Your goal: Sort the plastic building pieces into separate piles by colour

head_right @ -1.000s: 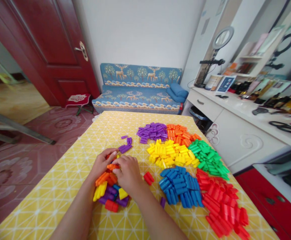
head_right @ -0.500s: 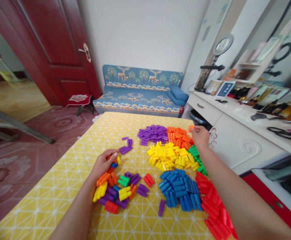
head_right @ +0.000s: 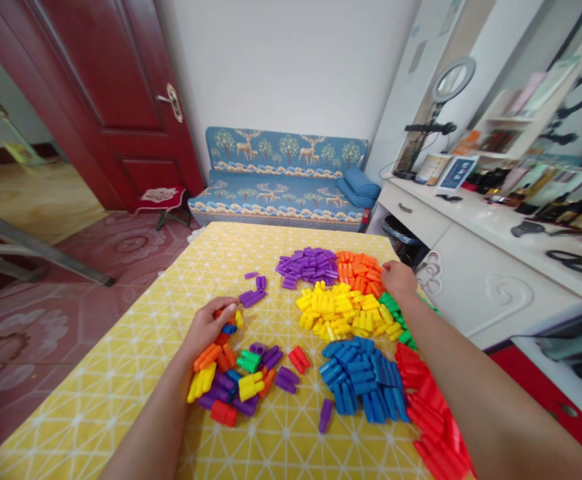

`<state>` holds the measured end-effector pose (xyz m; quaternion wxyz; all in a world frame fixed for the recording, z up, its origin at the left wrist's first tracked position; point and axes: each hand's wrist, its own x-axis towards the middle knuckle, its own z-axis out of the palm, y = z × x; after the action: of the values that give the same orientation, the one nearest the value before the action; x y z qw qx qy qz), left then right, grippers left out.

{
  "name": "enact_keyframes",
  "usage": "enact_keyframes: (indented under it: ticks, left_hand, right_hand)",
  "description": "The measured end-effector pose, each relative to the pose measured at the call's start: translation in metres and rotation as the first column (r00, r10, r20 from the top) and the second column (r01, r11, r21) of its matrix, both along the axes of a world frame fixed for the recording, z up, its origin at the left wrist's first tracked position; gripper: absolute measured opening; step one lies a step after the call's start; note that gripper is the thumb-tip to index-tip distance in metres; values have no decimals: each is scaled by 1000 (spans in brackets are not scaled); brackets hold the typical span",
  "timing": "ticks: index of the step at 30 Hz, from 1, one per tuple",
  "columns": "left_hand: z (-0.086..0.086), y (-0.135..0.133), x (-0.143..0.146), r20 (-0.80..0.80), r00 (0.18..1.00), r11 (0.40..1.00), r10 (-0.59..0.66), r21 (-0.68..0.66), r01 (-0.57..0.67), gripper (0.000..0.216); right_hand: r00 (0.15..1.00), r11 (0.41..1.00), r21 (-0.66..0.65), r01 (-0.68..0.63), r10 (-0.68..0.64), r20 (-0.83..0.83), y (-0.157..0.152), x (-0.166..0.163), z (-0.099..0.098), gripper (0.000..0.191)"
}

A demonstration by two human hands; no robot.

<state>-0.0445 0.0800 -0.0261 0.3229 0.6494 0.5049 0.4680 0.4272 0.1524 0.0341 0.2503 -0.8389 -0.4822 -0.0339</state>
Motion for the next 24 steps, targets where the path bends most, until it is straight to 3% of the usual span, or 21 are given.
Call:
enact_keyframes:
  ticks: [2,4,6,8,11,13,15,17,20,24]
  left_hand:
    - [1,0,0,-5,1000,1000,1,-3,-1,31]
    - [2,-1,0,-9,1000,1000,3,1,-3,31]
    - [3,-2,1,-8,1000,1000,2,2,-2,31]
    - [5,-2,1,2,1000,1000,0,-3,0,31]
    - [5,-3,1,31,1000,1000,2,-11,-2,32]
    - [5,-3,1,59,998,1000,13,-28,-12,35]
    - [4,-3,1,109,993,997,34,-67,-26,39]
    - [5,-3,-1,179,982,993,54,-116,-33,43]
    - [6,-3,-5,291,954,985,66,-170,-16,49]
    - [5,-2,-11,439,888,978,136,-202,-50,54]
  right_hand:
    - [1000,997,80,2,-2,-8,-7,-16,5,33]
    - [993,964,254,-79,97,-60,-19,-47,13,36]
    - [934,856,450,-255,338,-114,-43,-94,21,32]
    - [793,731,488,-477,597,-118,-80,-150,25,27]
    - [540,556,326,-765,829,-146,-151,-229,15,36]
    - [474,500,144,-854,862,-179,-191,-268,-2,70]
    - [434,448,44,-893,883,-180,-212,-292,-21,96]
    - [450,457,4,-890,878,-163,-212,-305,-38,103]
    - [558,565,18,-825,820,-129,-185,-313,-52,94]
    - [679,690,59,-721,721,-139,-147,-315,-51,77]
